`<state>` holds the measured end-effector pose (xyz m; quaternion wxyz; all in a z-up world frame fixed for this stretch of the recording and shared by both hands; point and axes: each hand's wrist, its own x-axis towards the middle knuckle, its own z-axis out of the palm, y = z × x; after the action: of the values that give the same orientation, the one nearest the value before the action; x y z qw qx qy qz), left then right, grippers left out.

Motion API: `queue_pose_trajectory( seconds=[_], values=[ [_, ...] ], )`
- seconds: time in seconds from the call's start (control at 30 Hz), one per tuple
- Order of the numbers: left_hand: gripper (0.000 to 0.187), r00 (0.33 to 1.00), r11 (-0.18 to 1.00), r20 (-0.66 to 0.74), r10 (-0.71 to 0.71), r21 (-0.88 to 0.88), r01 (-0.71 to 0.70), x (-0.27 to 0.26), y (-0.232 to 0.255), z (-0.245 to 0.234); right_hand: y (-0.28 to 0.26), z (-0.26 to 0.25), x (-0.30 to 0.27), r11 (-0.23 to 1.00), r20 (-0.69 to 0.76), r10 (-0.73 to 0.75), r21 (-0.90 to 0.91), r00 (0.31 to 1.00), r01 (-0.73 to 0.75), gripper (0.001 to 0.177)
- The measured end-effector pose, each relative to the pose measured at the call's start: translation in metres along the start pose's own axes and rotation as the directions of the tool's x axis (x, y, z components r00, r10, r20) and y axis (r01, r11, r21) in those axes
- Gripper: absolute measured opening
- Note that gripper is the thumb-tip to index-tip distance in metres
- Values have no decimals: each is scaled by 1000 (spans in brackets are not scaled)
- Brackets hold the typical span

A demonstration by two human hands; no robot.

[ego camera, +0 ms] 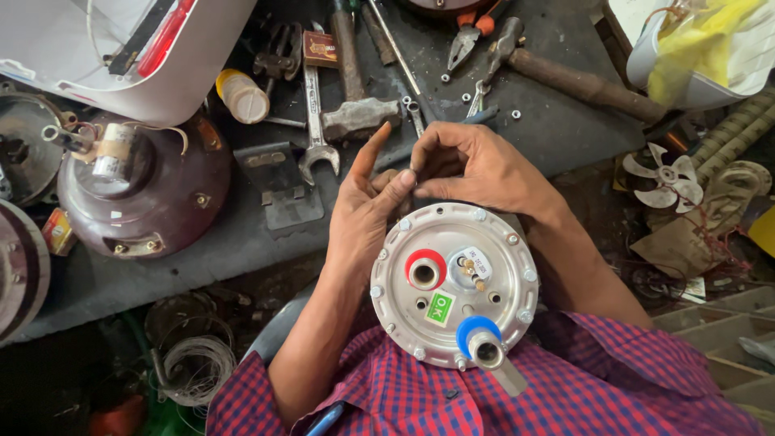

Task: The person is repairing electrical components, specifically a circular metal part and a brown motor housing. They use a screwdriver to adjust the circular part and a soldering iron to work on the motor housing. The person also uses pliers to strip wires and connects them to the motor housing.

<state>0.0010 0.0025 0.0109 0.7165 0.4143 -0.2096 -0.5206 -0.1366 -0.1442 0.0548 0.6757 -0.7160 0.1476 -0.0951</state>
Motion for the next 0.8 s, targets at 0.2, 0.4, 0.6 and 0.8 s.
queue_pose_trajectory(
  seconds=[0.2,0.4,0.6,0.8],
  values=[
    [63,998,996,-48,-29,-91,24,-10,4,2,5,-11,-11,962,-102,-143,-247,984,114,27],
    [70,982,987,170,-87,-119,108,-36,15,9,-2,-16,-31,982,-210,-137,-157,968,105,18],
    [74,983,979,135,-124,-145,144,-43,15,15,-32,-7,-46,957,-54,-169,-247,984,151,23],
    [73,994,991,79,-73,-102,81,-45,7,22,-62,2,-46,753,55,-237,-620,970,220,22]
  ],
)
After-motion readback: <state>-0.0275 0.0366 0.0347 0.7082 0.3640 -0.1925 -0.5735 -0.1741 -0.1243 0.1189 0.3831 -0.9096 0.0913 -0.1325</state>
